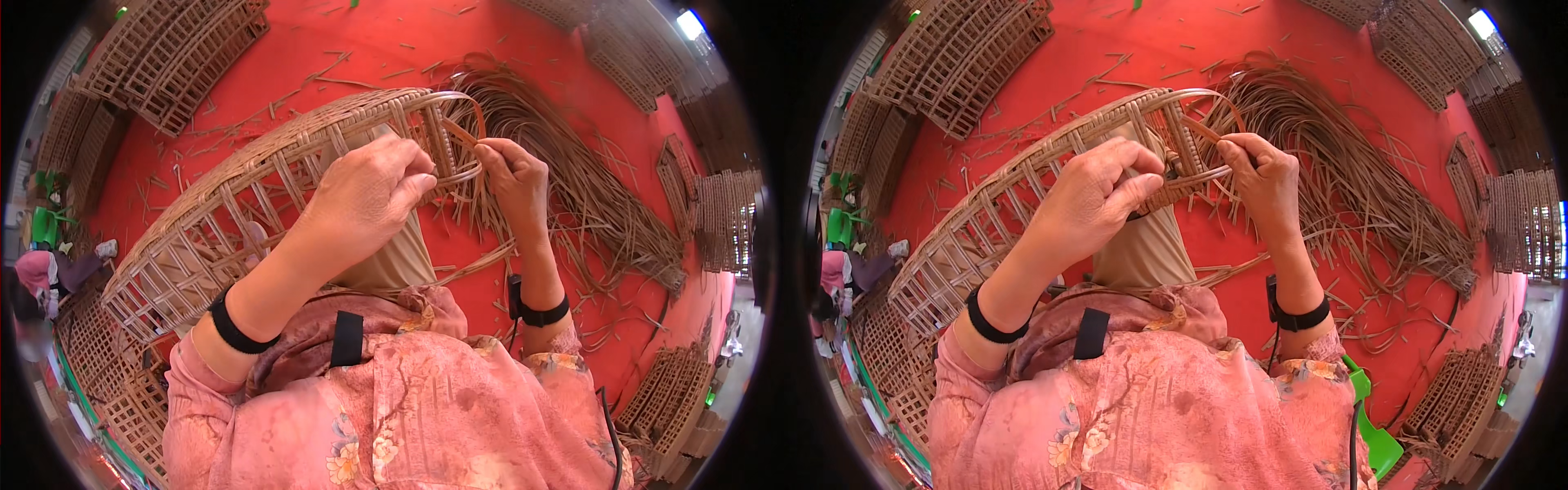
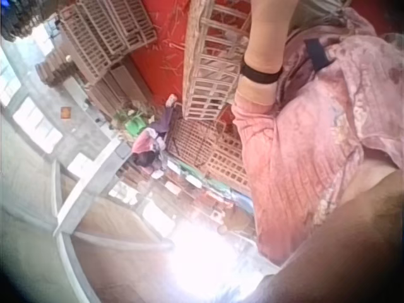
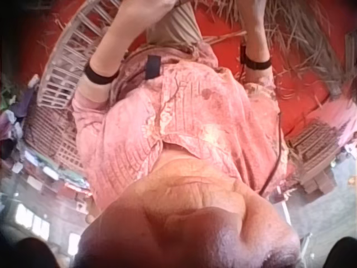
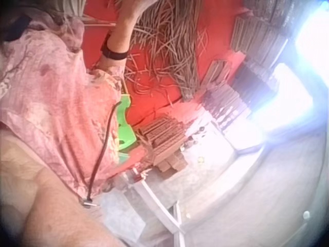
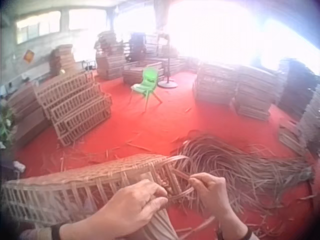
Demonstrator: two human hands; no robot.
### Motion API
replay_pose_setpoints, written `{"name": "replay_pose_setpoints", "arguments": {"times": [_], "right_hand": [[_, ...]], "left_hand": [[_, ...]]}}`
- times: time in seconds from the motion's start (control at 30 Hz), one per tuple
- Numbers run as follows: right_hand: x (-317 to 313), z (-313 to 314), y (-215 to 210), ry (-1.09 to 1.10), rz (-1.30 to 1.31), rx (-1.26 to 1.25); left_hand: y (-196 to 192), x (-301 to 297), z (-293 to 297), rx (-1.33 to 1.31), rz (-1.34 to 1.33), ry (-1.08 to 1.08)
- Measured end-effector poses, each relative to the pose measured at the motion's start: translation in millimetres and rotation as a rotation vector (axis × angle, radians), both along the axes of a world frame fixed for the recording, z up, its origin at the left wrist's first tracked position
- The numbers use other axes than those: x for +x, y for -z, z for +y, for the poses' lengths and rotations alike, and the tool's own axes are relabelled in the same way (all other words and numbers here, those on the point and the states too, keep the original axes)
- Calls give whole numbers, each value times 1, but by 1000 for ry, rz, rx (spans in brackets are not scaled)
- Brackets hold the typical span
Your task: The recorder is weaving a rectangular basket or furniture component using bamboo or wood strips.
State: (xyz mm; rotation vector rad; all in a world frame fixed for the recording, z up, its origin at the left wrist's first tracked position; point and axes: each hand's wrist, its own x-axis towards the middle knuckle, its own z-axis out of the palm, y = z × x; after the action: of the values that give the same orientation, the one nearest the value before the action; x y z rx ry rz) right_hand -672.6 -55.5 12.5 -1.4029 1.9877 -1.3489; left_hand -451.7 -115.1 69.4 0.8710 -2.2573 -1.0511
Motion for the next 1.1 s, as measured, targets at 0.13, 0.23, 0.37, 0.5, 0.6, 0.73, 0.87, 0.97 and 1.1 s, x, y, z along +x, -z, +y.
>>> {"name": "replay_pose_setpoints", "arguments": {"times": [0.13, 0.23, 0.37, 0.5, 0.6, 0.73, 0.87, 0.97, 1.1], "right_hand": [[-2, 3, 0, -45, 21, 31], [-5, 3, 3, -5, -85, -8], [-6, 2, -1, -95, -83, 37], [-22, -7, -4, -216, -244, 151], [-40, -22, -10, -362, -158, 218], [-60, -42, -12, -522, -9, 120], [-57, -43, -33, -538, 41, 250], [-56, -51, -22, -541, 193, 133], [-43, -46, -29, -469, -22, 287]], "left_hand": [[5, -12, -4, -45, 14, -72], [12, -18, -6, -55, 24, -100], [23, -26, -6, -150, 68, -121], [29, -36, -6, -428, -128, -208], [38, -43, -10, -509, -218, -259], [35, -51, -6, -482, -192, -275], [39, -47, -9, -527, -105, -295], [37, -49, -10, -438, -135, -289], [42, -49, -11, -444, -111, -315]]}}
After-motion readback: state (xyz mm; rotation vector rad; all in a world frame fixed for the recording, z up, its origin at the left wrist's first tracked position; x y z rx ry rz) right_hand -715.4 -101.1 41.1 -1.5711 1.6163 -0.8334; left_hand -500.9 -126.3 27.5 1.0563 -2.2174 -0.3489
